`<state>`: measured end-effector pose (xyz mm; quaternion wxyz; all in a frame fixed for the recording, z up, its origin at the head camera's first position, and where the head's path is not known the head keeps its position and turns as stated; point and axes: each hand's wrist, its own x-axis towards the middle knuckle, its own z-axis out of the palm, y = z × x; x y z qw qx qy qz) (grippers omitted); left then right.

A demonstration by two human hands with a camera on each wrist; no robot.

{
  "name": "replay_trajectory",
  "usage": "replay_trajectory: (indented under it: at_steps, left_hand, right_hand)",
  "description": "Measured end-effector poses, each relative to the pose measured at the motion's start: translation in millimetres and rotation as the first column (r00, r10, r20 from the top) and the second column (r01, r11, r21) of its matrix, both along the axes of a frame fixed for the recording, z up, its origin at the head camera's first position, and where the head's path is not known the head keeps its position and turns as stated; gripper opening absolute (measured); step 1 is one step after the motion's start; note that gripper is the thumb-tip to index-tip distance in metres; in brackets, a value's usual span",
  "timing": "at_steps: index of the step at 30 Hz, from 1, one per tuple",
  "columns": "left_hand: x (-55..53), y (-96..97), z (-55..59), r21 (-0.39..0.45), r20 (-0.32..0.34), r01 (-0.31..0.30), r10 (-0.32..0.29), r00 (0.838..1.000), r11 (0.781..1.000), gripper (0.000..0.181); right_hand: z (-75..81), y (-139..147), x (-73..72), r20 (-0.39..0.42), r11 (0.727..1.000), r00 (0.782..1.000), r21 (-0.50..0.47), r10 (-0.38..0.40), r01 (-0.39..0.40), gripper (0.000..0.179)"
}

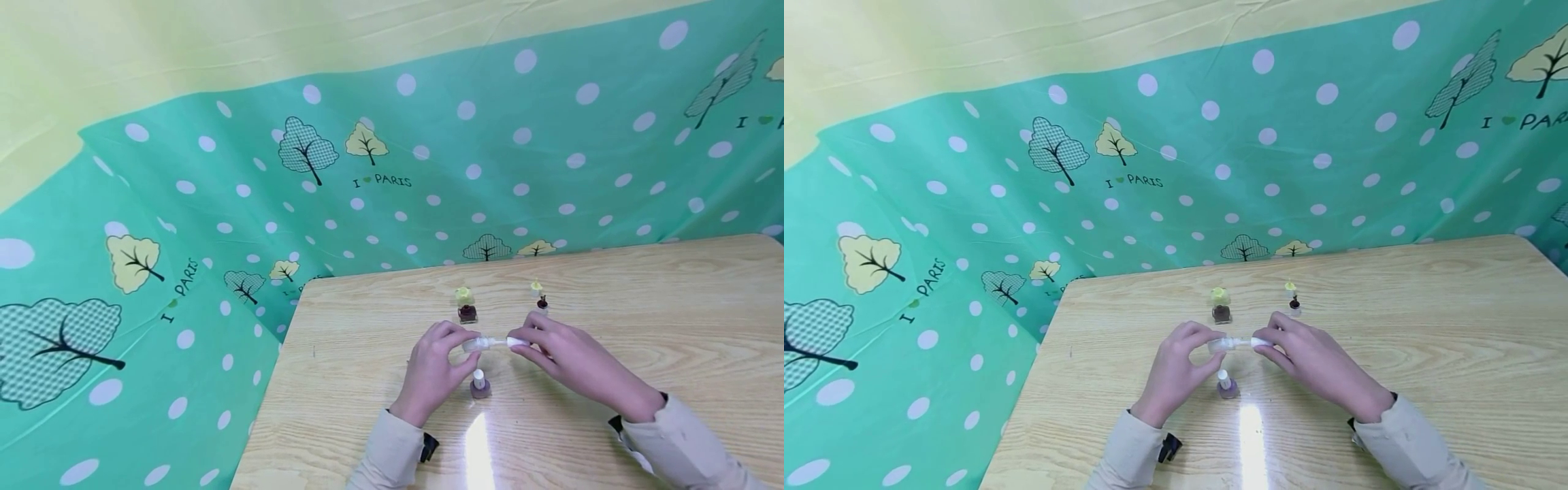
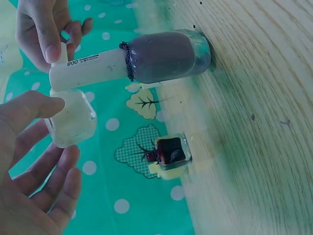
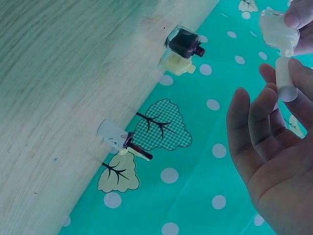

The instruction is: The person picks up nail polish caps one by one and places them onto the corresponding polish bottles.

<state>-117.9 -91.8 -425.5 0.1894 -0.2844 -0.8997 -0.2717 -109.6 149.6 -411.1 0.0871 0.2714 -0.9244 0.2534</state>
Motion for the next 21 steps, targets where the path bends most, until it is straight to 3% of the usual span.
replay_trajectory:
  at_steps: [11, 21]
  left_hand:
    - [-0.3, 1.0, 1.8, -0.027, -0.026, -0.005, 0.005, 1.0, 1.0, 0.027]
    - [0.4, 3.6, 2.5, -0.004, -0.021, 0.044, -0.044, 0.999, 0.999, 0.027]
  right_hand:
    - [2.6, -3.1, 0.0, -0.034, 1.0, 0.999, 0.009, 0.007, -0.007, 0.017]
    - [-1.3, -7.2, -2.4, -0.013, 0.998, 0.999, -0.045, 0.034, -0.034, 0.012]
